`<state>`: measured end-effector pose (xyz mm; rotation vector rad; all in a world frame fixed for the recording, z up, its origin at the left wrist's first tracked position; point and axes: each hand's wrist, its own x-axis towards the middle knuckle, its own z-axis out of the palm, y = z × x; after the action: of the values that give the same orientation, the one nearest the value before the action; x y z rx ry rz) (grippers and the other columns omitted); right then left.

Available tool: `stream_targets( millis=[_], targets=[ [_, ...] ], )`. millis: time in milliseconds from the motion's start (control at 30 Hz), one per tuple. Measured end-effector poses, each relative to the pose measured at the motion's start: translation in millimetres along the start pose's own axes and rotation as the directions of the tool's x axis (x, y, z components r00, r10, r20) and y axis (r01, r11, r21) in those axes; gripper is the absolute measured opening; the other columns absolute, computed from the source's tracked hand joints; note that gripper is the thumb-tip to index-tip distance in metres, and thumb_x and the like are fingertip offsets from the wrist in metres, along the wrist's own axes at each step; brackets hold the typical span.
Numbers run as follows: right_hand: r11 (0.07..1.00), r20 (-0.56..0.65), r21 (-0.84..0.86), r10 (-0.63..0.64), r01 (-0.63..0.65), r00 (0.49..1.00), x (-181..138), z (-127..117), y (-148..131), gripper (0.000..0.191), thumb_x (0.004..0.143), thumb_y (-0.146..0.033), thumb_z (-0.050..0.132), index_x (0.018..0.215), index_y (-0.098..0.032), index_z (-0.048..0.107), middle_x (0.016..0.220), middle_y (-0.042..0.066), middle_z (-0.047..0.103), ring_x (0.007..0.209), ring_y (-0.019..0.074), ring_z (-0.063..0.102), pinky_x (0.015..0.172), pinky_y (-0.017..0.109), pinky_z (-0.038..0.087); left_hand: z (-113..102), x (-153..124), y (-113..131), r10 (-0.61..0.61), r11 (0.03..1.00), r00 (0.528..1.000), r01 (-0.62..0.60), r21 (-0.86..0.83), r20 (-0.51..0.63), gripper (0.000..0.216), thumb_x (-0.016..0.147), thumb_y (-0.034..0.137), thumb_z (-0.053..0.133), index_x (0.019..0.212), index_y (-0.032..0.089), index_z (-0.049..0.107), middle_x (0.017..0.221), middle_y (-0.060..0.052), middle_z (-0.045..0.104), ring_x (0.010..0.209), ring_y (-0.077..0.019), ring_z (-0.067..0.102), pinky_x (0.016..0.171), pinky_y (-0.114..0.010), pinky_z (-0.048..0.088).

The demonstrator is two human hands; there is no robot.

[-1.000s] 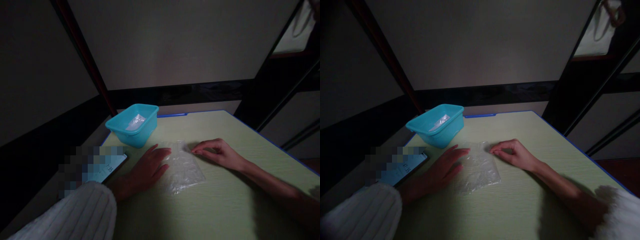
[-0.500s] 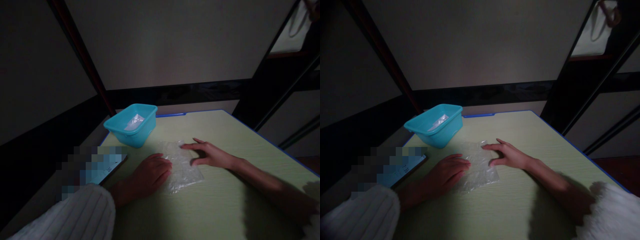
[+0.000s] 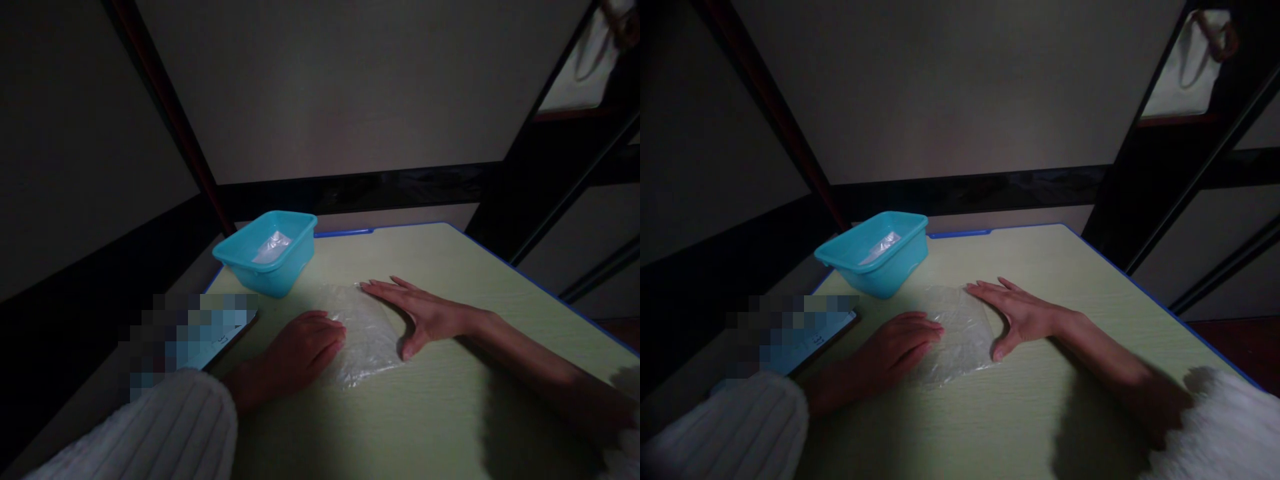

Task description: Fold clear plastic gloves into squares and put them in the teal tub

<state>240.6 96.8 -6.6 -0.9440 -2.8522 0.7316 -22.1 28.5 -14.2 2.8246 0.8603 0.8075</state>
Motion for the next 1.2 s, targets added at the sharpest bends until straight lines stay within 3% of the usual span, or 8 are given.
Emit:
stream_targets(
  millis=[167,267,367,433,500,600,967,1200],
  targets=[
    [0.998,0.021,-0.017,-0.056,0.056,0.998,-6.9,-0.7,-2.6,0.118,0.056,-0.063,0.070,0.145,-0.020,0.006,0.150,0.017,0.010,0.137,0.0325,0.005,0.107,0.058,0.001,1.1,-0.8,0.2,-0.010,0.999,1.000,0.010,-0.030,0.006,0.026,0.091,0.018,0.035,0.095,0.015,0.061,0.097,-0.007,0.070,0.086,-0.0151,0.064,0.092,-0.031,0.044],
    [0.996,-0.045,-0.034,-0.080,0.079,0.996,-15.2,-5.0,-13.0,0.110,0.054,-0.058,0.074,0.142,-0.017,0.022,0.148,0.018,0.020,0.136,0.0331,0.015,0.107,0.056,0.013,-0.2,-1.5,0.5,-0.066,0.995,0.998,0.065,-0.074,-0.007,0.027,0.091,0.019,0.035,0.097,0.015,0.062,0.097,-0.007,0.069,0.089,-0.0162,0.063,0.090,-0.031,0.044],
    [0.990,-0.108,-0.093,-0.119,0.109,0.987,-24.3,-11.0,-32.2,0.056,0.065,-0.042,0.073,0.113,-0.016,0.058,0.128,0.014,0.049,0.120,0.0272,0.044,0.098,0.044,0.035,-4.1,-0.1,1.3,-0.224,0.964,0.974,0.220,-0.152,-0.013,0.028,0.090,0.022,0.036,0.097,0.015,0.063,0.095,-0.007,0.069,0.089,-0.0175,0.063,0.084,-0.030,0.047],
    [0.979,-0.105,-0.146,-0.156,0.140,0.982,-29.2,-13.1,-45.2,0.017,0.072,-0.024,0.067,0.088,-0.017,0.065,0.101,0.007,0.061,0.097,0.0199,0.056,0.088,0.037,0.042,-7.1,2.3,1.7,-0.357,0.913,0.934,0.345,-0.218,-0.017,0.028,0.089,0.024,0.037,0.093,0.015,0.063,0.092,-0.007,0.070,0.086,-0.0176,0.063,0.080,-0.029,0.047],
    [0.964,-0.088,-0.211,-0.183,0.161,0.979,-32.7,-12.5,-54.3,0.002,0.075,-0.018,0.062,0.076,-0.018,0.064,0.084,0.002,0.061,0.082,0.0166,0.056,0.080,0.034,0.044,-9.5,5.2,1.7,-0.452,0.856,0.892,0.428,-0.290,-0.019,0.027,0.087,0.025,0.038,0.087,0.015,0.064,0.088,-0.006,0.070,0.083,-0.0171,0.064,0.077,-0.028,0.047],
    [0.935,-0.079,-0.309,-0.205,0.172,0.976,-35.1,-7.6,-59.1,0.007,0.076,-0.016,0.060,0.069,-0.019,0.060,0.075,0.001,0.058,0.076,0.0165,0.054,0.075,0.034,0.043,-10.7,8.4,1.1,-0.499,0.813,0.867,0.462,-0.354,-0.013,0.026,0.085,0.024,0.039,0.080,0.016,0.063,0.084,-0.005,0.070,0.080,-0.0163,0.064,0.075,-0.026,0.047],
    [0.773,-0.087,-0.589,-0.351,0.236,0.932,-33.0,6.0,-62.9,0.022,0.082,-0.012,0.053,0.061,-0.019,0.055,0.065,0.000,0.056,0.066,0.0152,0.049,0.069,0.033,0.035,-6.0,8.2,-1.9,-0.548,0.789,0.834,0.540,-0.293,0.061,0.024,0.081,0.024,0.042,0.076,0.015,0.063,0.077,-0.004,0.070,0.070,-0.0162,0.063,0.064,-0.025,0.044],
    [0.740,-0.081,-0.617,-0.397,0.267,0.914,-33.6,7.3,-63.4,0.025,0.084,-0.010,0.048,0.061,-0.018,0.054,0.066,0.000,0.056,0.065,0.0150,0.047,0.067,0.033,0.033,-6.8,9.1,-0.6,-0.555,0.780,0.829,0.547,-0.306,0.069,0.022,0.080,0.020,0.042,0.076,0.015,0.063,0.077,-0.003,0.070,0.071,-0.0154,0.063,0.064,-0.023,0.044]
  ],
)
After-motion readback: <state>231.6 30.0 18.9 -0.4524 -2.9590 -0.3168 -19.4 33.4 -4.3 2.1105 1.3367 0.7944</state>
